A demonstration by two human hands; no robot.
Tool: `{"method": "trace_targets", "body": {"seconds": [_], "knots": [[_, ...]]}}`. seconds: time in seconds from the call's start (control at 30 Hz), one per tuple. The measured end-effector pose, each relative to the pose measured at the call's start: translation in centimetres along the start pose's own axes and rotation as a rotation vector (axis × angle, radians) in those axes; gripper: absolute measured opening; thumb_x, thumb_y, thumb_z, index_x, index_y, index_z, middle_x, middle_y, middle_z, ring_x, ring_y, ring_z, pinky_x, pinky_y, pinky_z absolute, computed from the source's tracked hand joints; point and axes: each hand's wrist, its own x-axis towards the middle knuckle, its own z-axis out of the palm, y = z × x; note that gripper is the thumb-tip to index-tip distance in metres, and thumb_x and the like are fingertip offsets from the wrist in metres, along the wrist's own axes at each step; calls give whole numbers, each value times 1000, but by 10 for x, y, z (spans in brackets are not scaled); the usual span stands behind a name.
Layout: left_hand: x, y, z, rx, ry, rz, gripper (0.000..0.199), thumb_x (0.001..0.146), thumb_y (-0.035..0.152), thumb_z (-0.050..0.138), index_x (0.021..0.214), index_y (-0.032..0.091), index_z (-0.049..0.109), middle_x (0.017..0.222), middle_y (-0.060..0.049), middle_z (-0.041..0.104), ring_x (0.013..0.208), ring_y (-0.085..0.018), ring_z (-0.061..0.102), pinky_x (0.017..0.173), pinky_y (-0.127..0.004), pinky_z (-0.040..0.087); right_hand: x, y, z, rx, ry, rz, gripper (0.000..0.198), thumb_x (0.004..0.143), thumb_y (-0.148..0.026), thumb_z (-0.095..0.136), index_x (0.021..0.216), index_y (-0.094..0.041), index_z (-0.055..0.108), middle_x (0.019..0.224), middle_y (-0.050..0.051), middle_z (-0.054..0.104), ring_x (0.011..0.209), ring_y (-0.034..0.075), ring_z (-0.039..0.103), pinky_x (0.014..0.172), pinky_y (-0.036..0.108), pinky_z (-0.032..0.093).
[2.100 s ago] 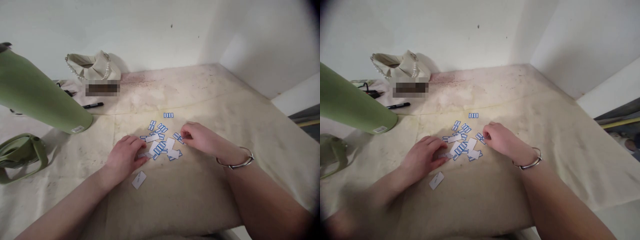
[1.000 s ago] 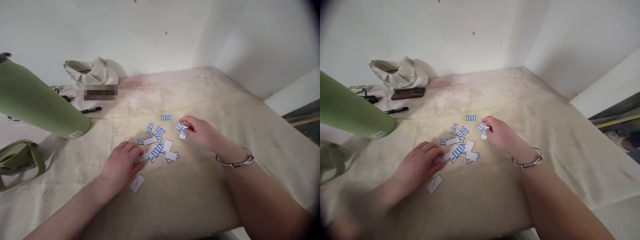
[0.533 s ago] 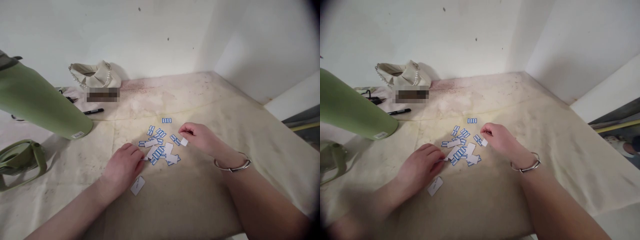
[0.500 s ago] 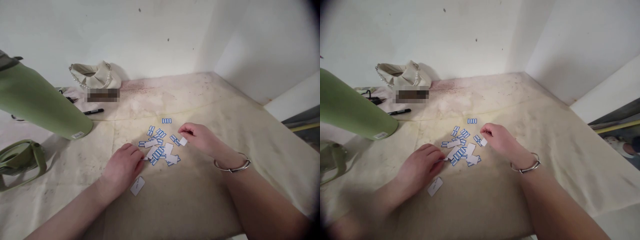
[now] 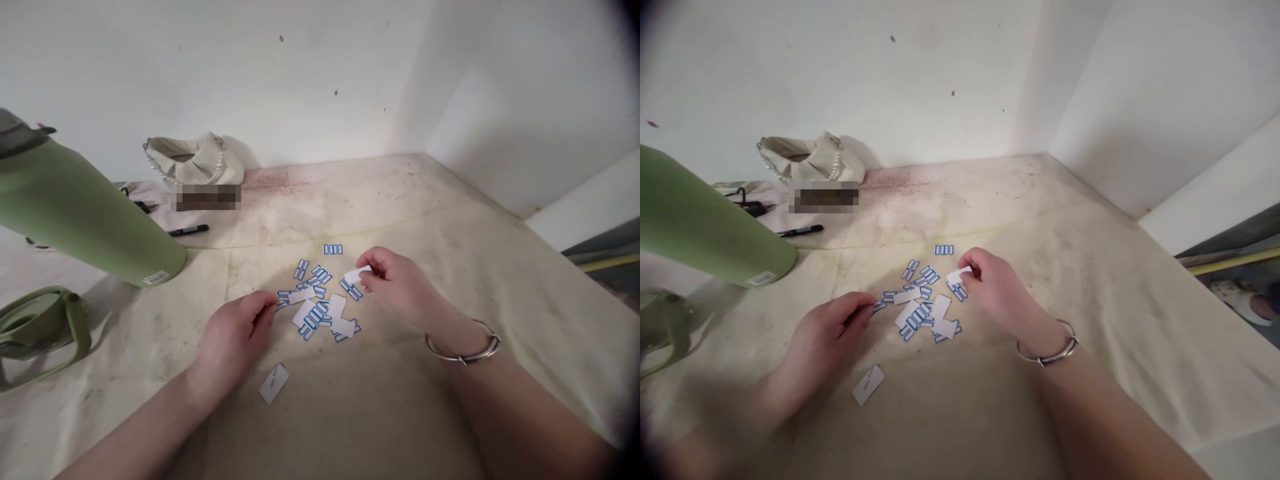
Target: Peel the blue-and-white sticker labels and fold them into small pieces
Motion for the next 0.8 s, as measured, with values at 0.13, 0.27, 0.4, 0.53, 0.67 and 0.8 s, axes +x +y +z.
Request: {"method": "trace_targets", "body": {"seconds": [0.13, 0.27, 0.4, 0.53, 0.67, 0.8], "knots": [[0, 2, 0, -233, 9, -37, 24, 87, 31, 47, 102, 26, 65, 93, 0, 69, 81, -16, 61, 70, -27, 45, -9, -16, 8, 217, -28, 57, 12, 76, -20, 53, 87, -22, 58, 70, -1, 64, 67, 15, 65, 64, 29, 49], [-1, 8, 0, -525, -43, -126, 19, 84, 28, 53, 98, 23, 64, 84, 0, 67, 73, -13, 58, 63, -23, 44, -24, -33, 21, 450, -91, 107, 13, 78, -22, 55, 91, -22, 55, 73, -1, 64, 69, 14, 66, 67, 28, 53], [-9, 12, -1, -773, -43, -179, 11, 80, 29, 60, 77, 18, 59, 63, 3, 57, 55, -8, 48, 49, -19, 37, -39, -43, 36, 552, -175, 145, 9, 78, -25, 58, 83, -21, 52, 70, -2, 63, 66, 13, 64, 63, 26, 52], [-18, 19, -4, -751, 6, -76, 14, 78, 29, 63, 71, 18, 57, 68, 1, 58, 63, -11, 52, 57, -22, 42, -45, -44, 50, 572, -232, 144, 8, 77, -24, 59, 79, -21, 53, 68, -3, 60, 62, 11, 61, 61, 26, 50], [-20, 24, -2, -673, -51, 27, 13, 76, 25, 64, 68, 17, 58, 99, -5, 64, 91, -17, 58, 81, -30, 45, -46, -42, 58, 515, -289, 100, 2, 79, -21, 56, 79, -21, 54, 66, -4, 57, 59, 11, 57, 58, 25, 47], [-19, 23, 4, -625, -179, -26, 17, 81, 28, 58, 69, 17, 54, 68, 1, 59, 61, -10, 51, 55, -21, 40, -48, -40, 60, 482, -311, 70, 3, 80, -22, 55, 82, -21, 56, 73, -3, 58, 62, 10, 57, 59, 25, 47]]}}
